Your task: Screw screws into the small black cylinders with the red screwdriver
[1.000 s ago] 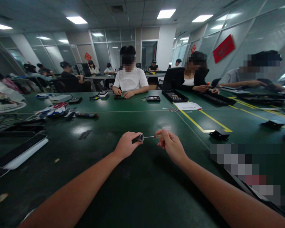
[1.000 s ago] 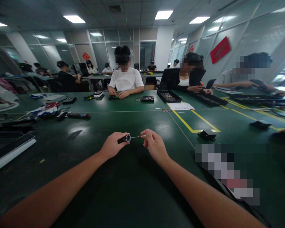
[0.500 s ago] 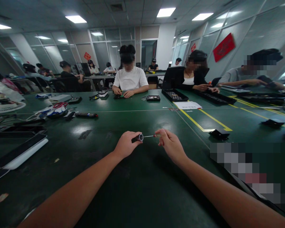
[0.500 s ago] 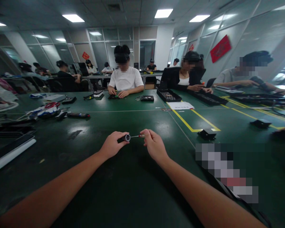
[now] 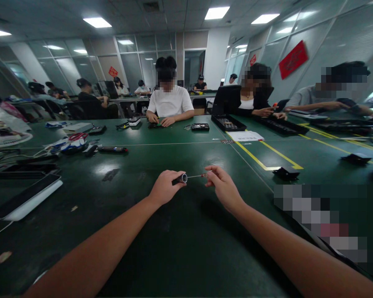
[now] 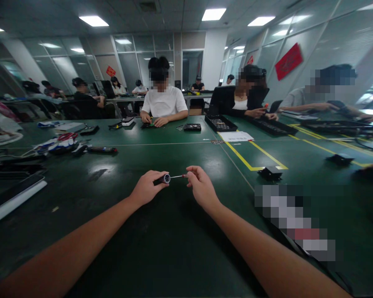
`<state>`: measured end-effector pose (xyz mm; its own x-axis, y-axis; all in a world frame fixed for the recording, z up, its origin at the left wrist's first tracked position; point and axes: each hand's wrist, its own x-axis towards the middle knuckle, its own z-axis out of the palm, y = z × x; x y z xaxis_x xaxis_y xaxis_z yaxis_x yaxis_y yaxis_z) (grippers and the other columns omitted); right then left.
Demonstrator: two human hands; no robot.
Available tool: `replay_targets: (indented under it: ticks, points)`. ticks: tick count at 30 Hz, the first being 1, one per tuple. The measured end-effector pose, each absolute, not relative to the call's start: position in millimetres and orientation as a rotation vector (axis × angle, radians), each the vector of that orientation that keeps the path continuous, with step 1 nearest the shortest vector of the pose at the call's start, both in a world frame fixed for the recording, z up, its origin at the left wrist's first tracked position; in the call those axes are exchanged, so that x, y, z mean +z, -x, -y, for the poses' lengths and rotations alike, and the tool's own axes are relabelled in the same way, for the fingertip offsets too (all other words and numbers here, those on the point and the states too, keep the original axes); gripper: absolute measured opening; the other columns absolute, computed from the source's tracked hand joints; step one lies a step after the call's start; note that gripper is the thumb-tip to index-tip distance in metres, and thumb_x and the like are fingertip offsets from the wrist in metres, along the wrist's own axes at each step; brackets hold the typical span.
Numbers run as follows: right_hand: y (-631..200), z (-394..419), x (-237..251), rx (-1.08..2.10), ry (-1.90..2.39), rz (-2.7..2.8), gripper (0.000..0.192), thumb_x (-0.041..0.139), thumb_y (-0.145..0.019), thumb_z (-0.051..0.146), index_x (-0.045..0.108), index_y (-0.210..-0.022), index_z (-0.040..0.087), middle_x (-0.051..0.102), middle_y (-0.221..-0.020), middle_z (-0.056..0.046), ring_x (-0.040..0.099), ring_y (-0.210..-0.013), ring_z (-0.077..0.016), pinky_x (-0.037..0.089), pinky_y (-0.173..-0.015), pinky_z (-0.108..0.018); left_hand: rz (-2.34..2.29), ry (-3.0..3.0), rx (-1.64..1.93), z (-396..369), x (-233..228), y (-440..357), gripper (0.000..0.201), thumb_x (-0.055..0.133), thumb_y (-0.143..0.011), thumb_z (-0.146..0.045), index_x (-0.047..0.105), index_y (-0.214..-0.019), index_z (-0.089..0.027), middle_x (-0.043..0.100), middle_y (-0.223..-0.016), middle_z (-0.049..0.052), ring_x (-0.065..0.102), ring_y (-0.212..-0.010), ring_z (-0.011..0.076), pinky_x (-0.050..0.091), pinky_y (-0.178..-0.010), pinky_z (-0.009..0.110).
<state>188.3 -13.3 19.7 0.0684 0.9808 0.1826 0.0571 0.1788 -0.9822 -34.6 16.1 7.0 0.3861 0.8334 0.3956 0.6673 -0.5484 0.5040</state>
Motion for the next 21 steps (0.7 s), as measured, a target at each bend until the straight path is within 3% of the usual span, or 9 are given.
replay_targets:
  ticks: [7,11,15,21]
  points:
    - [-188,13,21,1.003,1.180,1.298,0.033,0.057,-0.089,0.053,0.066,-0.090,0.022,0.053,-0.063,0.004,0.050,-0.057,-0.0141,0.046,-0.060,-0.031,-1.328,-2.400,0.905,-16,8,34,0.035,0.072,-0.088,-0.028,0.069,-0.122,-0.026,0.074,-0.113,0.004,0.062,-0.105,0.0241,0.047,-0.097,0.044]
    - [-188,12,21,1.059,1.101,1.196,0.027,0.068,-0.082,0.045,0.065,-0.096,0.022,0.065,-0.079,0.000,0.058,-0.068,-0.0148,0.050,-0.070,-0.032,-1.338,-2.398,0.905,-16,7,35,0.035,0.072,-0.088,-0.029,0.069,-0.123,-0.026,0.073,-0.113,0.003,0.062,-0.105,0.0245,0.046,-0.098,0.044]
    - [-188,8,16,1.143,1.043,1.081,0.026,0.070,-0.083,0.046,0.068,-0.089,0.021,0.065,-0.081,-0.002,0.061,-0.075,-0.0163,0.052,-0.077,-0.034,-1.312,-2.417,0.922,-16,8,33,0.035,0.070,-0.090,-0.029,0.067,-0.124,-0.024,0.073,-0.114,0.004,0.063,-0.106,0.0238,0.046,-0.099,0.043]
    - [-194,-2,15,1.437,1.093,0.605,0.024,0.062,-0.089,0.032,0.060,-0.068,0.021,0.052,-0.061,0.000,0.048,-0.054,-0.0135,0.054,-0.064,-0.035,-1.304,-2.498,0.855,-18,11,29,0.033,0.067,-0.092,-0.028,0.066,-0.125,-0.026,0.072,-0.120,0.004,0.061,-0.111,0.0250,0.039,-0.106,0.049]
